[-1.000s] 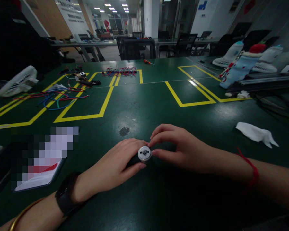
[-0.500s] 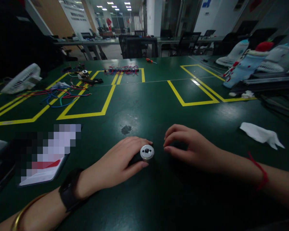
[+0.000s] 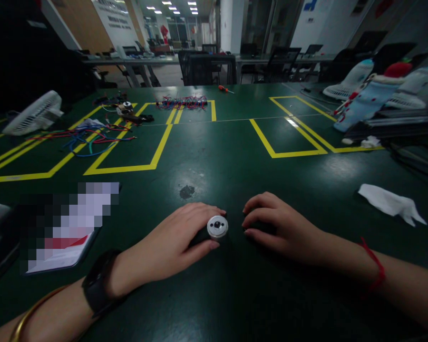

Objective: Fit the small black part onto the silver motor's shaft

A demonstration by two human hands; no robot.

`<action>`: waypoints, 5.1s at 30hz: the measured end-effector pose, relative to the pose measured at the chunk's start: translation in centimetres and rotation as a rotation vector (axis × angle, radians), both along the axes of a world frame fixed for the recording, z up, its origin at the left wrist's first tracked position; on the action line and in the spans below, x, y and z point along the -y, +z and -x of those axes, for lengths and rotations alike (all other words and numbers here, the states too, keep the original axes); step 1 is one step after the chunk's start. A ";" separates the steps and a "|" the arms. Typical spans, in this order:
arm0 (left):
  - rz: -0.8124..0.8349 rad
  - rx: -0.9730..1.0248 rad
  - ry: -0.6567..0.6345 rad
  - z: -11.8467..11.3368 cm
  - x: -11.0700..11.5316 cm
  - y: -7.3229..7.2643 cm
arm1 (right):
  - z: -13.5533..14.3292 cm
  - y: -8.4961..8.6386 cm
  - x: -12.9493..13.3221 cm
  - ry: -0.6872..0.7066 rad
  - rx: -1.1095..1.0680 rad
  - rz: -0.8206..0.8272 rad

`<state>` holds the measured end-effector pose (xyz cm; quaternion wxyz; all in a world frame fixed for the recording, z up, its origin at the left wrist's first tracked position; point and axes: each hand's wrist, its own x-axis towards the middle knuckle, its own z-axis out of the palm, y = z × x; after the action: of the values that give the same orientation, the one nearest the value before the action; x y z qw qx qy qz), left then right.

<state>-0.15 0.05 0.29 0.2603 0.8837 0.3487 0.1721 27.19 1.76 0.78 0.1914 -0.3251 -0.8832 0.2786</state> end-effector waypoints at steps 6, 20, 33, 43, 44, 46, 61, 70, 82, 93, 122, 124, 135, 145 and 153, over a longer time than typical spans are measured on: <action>0.010 -0.011 0.000 0.1 0.0 0.0 | -1.0 0.3 -0.5 -0.286 -0.332 0.267; 0.002 0.010 -0.010 0.2 0.0 -0.1 | -2.0 -0.2 -2.1 -0.678 -0.823 0.635; 0.007 -0.027 -0.009 0.3 0.0 -0.1 | -1.4 0.9 -1.4 -0.168 -0.104 0.283; 0.013 -0.028 0.001 0.1 -0.1 -0.1 | -0.7 -0.1 -0.2 -0.104 0.062 -0.007; 0.011 -0.027 0.002 0.1 0.0 -0.1 | -0.5 -0.2 -0.1 -0.102 0.082 -0.035; 0.007 -0.023 0.003 0.1 0.0 0.0 | 0.0 -0.2 0.2 -0.107 0.087 -0.058; -0.036 0.008 -0.007 -0.1 -0.2 -0.1 | 4.9 4.4 0.2 -0.071 -0.001 -0.287; -0.018 0.025 -0.008 -0.1 0.0 0.0 | 3.4 4.0 0.7 -0.066 -0.061 -0.257; 0.016 0.012 0.002 0.1 -0.1 0.0 | -2.3 -0.3 -2.3 -0.598 -0.682 0.508; 0.025 -0.002 0.009 0.1 -0.1 0.0 | -2.5 -0.5 -2.9 -0.668 -0.838 0.635; -0.039 0.041 -0.008 0.0 -0.2 -0.2 | 3.6 3.7 -0.1 -0.025 -0.084 -0.085; -0.054 0.038 -0.015 0.0 -0.2 -0.3 | 4.4 4.0 0.2 -0.022 -0.051 -0.154; -0.005 0.038 -0.011 -0.1 -0.2 0.0 | 2.0 3.5 -0.5 -0.085 -0.108 -0.082; 0.026 0.008 0.001 0.0 -0.1 0.1 | -0.2 -0.1 -0.1 -0.011 0.054 -0.031; -0.014 -0.073 0.031 0.3 0.0 -0.1 | -0.9 0.0 -0.3 -0.118 -0.155 0.161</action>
<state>-0.50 0.09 0.20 0.2387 0.8856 0.3707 0.1460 28.05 2.06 0.81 0.2484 -0.3682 -0.8199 0.3613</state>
